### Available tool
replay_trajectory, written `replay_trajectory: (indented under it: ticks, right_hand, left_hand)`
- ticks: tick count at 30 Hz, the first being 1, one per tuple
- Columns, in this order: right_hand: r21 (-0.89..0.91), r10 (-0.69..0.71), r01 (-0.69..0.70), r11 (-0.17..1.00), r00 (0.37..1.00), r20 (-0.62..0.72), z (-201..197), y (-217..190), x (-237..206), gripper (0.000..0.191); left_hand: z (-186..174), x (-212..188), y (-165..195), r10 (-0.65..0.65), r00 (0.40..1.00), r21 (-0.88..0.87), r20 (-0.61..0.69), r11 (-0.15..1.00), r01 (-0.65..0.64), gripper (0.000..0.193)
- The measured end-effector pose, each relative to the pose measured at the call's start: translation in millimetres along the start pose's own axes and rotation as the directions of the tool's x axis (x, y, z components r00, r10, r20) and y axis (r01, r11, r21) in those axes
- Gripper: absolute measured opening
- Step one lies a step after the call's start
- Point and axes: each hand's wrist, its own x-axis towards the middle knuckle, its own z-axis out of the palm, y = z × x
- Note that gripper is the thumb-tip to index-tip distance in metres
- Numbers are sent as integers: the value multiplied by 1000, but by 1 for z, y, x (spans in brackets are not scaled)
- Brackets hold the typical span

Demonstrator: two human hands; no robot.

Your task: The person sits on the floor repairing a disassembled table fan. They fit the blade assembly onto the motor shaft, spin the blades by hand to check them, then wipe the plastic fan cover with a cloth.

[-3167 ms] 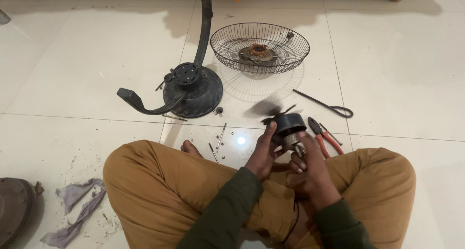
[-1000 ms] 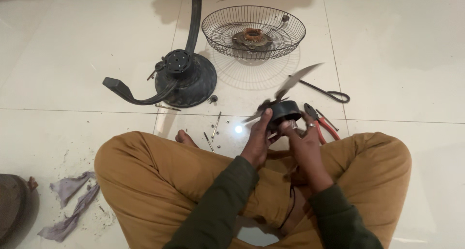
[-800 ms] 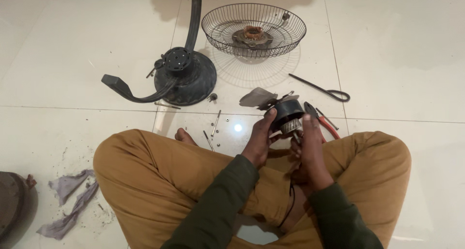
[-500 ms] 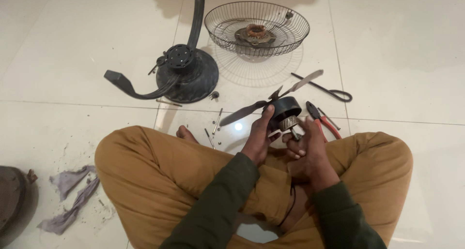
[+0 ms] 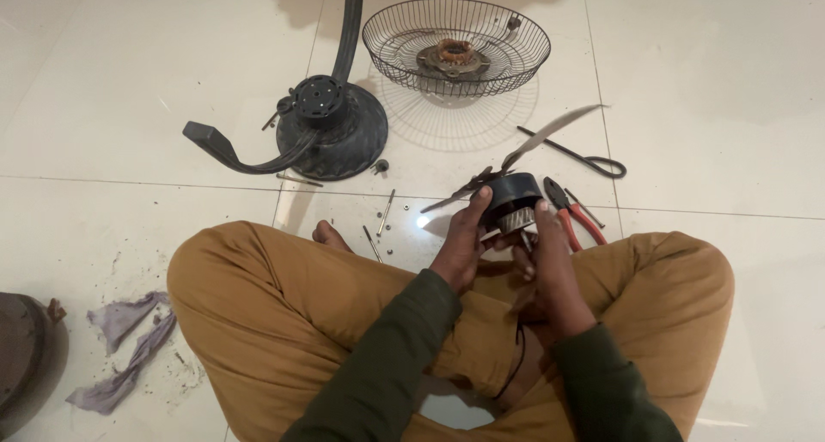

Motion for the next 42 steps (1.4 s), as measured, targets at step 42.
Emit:
replay_trajectory:
  ticks: [42]
  right_hand:
    - [491, 343, -84, 867, 815, -467, -28, -64, 4, 77]
  left_hand:
    - [-9, -20, 44, 336, 889, -857, 311, 503, 110, 88]
